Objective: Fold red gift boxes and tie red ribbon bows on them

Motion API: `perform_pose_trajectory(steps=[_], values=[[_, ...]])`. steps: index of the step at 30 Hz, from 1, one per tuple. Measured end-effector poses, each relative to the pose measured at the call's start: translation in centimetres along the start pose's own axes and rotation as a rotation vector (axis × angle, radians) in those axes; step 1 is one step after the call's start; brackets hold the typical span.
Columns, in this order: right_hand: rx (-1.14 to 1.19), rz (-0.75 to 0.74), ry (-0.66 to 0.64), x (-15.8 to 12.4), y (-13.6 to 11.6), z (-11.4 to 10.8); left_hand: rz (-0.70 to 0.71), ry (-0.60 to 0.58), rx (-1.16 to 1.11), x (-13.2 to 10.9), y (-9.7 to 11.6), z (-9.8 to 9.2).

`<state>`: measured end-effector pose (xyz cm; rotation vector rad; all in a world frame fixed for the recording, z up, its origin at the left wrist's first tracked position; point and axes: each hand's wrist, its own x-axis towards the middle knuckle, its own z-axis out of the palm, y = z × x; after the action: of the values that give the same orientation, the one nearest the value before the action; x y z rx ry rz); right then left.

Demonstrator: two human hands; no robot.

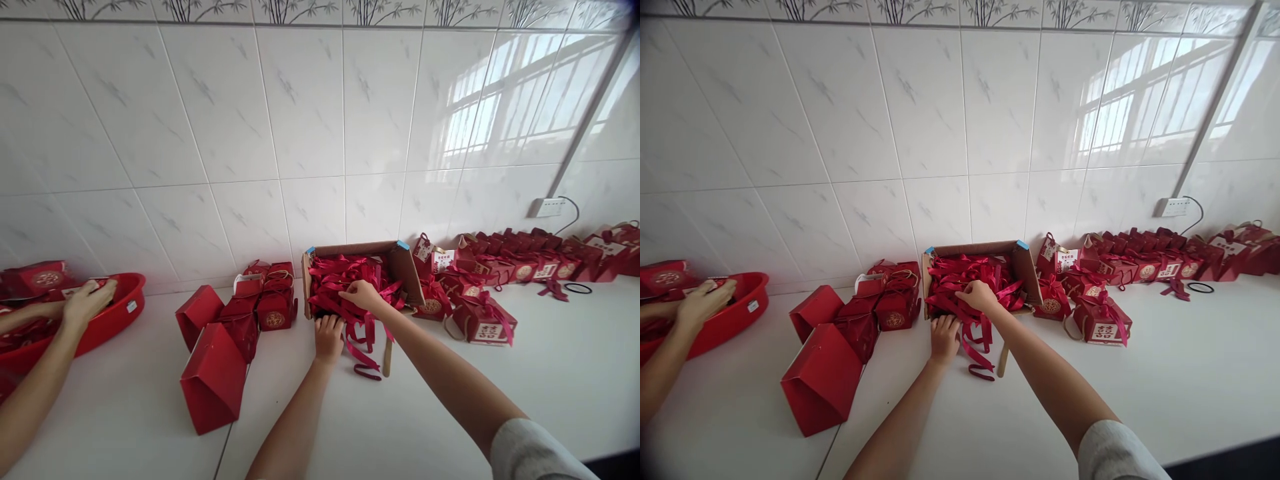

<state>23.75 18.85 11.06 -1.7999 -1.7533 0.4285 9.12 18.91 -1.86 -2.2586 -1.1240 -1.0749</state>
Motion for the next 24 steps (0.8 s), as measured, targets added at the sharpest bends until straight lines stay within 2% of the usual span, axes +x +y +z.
perform_pose_trajectory(steps=[8,12,18,21,24], values=[[0.150,-0.125,-0.034,-0.3,-0.5,-0.3,-0.006,0.002,0.005,-0.1,0.0,0.0],[0.224,-0.217,0.034,-0.7,-0.6,-0.7,-0.007,0.002,0.002,0.0,0.0,0.0],[0.395,-0.336,0.246,-1.0,-1.0,-2.5,-0.011,-0.013,-0.016,0.1,0.0,-0.3],[0.493,-0.382,0.420,-2.1,-1.2,-5.0,-0.004,-0.016,-0.035,0.2,-0.1,-0.5],[0.572,-0.425,0.583,-5.1,-0.6,-8.0,-0.006,0.001,-0.055,0.3,-0.2,-0.4]])
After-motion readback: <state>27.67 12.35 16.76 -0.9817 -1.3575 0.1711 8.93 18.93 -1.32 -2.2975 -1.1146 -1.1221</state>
